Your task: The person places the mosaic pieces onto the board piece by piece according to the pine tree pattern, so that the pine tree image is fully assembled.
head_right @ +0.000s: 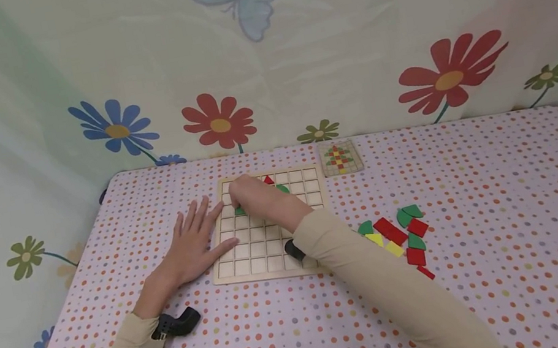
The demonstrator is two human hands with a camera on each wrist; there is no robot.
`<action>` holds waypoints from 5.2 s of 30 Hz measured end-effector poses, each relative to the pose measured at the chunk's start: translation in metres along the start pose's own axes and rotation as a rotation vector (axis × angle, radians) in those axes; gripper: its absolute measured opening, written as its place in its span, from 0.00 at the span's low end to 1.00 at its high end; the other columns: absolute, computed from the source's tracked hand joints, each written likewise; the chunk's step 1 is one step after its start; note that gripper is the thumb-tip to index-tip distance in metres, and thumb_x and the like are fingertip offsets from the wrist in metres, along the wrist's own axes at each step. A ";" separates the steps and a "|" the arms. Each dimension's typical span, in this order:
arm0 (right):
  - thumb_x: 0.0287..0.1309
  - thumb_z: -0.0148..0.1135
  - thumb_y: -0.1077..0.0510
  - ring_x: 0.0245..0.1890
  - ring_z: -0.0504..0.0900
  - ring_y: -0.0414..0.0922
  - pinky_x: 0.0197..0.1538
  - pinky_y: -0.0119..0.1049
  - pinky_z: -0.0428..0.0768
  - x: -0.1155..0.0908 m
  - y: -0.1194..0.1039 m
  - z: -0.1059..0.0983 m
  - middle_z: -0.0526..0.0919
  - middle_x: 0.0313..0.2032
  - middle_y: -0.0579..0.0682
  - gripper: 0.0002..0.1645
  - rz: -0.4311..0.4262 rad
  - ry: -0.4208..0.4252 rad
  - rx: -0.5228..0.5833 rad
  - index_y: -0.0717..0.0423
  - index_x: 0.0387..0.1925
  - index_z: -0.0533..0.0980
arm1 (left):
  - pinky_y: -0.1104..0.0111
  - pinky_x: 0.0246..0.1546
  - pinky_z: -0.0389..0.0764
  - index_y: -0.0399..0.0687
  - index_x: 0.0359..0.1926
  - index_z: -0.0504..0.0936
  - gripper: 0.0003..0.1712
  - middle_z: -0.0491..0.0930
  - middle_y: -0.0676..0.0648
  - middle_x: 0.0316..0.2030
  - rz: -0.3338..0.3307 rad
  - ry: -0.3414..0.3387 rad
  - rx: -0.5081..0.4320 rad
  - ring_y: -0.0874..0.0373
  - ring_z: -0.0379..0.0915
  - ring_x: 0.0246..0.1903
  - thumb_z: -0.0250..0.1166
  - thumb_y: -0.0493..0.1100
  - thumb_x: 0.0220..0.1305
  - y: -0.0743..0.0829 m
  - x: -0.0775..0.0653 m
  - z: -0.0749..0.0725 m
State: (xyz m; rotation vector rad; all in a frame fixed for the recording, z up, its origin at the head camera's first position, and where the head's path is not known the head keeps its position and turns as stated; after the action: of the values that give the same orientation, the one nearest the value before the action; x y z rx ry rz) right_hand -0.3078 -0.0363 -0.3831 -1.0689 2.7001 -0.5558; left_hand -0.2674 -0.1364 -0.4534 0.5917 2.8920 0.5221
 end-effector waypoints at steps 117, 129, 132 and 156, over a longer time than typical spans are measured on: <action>0.51 0.78 0.72 0.29 0.80 0.48 0.34 0.42 0.82 -0.203 0.099 -0.051 0.87 0.28 0.54 0.06 0.530 0.177 0.139 0.66 0.32 0.86 | 0.41 0.78 0.29 0.53 0.85 0.47 0.53 0.35 0.39 0.84 0.020 0.008 -0.010 0.41 0.24 0.82 0.57 0.70 0.73 0.001 -0.001 0.000; 0.59 0.74 0.71 0.40 0.88 0.54 0.45 0.47 0.88 -0.102 0.063 -0.057 0.91 0.40 0.58 0.07 0.213 0.303 0.286 0.65 0.40 0.89 | 0.40 0.78 0.29 0.52 0.85 0.48 0.53 0.36 0.39 0.84 0.017 0.010 -0.007 0.40 0.25 0.82 0.57 0.70 0.73 0.004 -0.001 -0.003; 0.60 0.72 0.72 0.41 0.88 0.55 0.44 0.46 0.87 -0.081 0.055 -0.050 0.90 0.41 0.61 0.08 0.186 0.284 0.311 0.66 0.41 0.89 | 0.40 0.78 0.29 0.51 0.85 0.48 0.52 0.36 0.38 0.84 0.021 0.009 -0.013 0.40 0.25 0.82 0.58 0.69 0.73 0.004 0.000 -0.003; 0.66 0.66 0.73 0.52 0.86 0.54 0.54 0.44 0.85 -0.032 0.037 -0.011 0.89 0.48 0.60 0.11 0.233 0.158 0.296 0.68 0.47 0.88 | 0.42 0.78 0.27 0.54 0.85 0.47 0.52 0.34 0.41 0.84 -0.011 -0.006 0.006 0.43 0.23 0.82 0.54 0.73 0.73 -0.002 0.001 0.002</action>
State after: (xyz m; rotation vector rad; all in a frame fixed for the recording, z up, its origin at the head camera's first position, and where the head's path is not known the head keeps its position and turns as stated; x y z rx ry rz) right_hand -0.3111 0.0138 -0.3868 -0.6496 2.7058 -0.9921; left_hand -0.2687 -0.1374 -0.4558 0.5763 2.8908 0.5098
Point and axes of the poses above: each hand's wrist, its own x-axis towards the middle knuckle, its own z-axis out of the palm, y = z × x, the point moved 10 cm from there along x, towards the middle knuckle
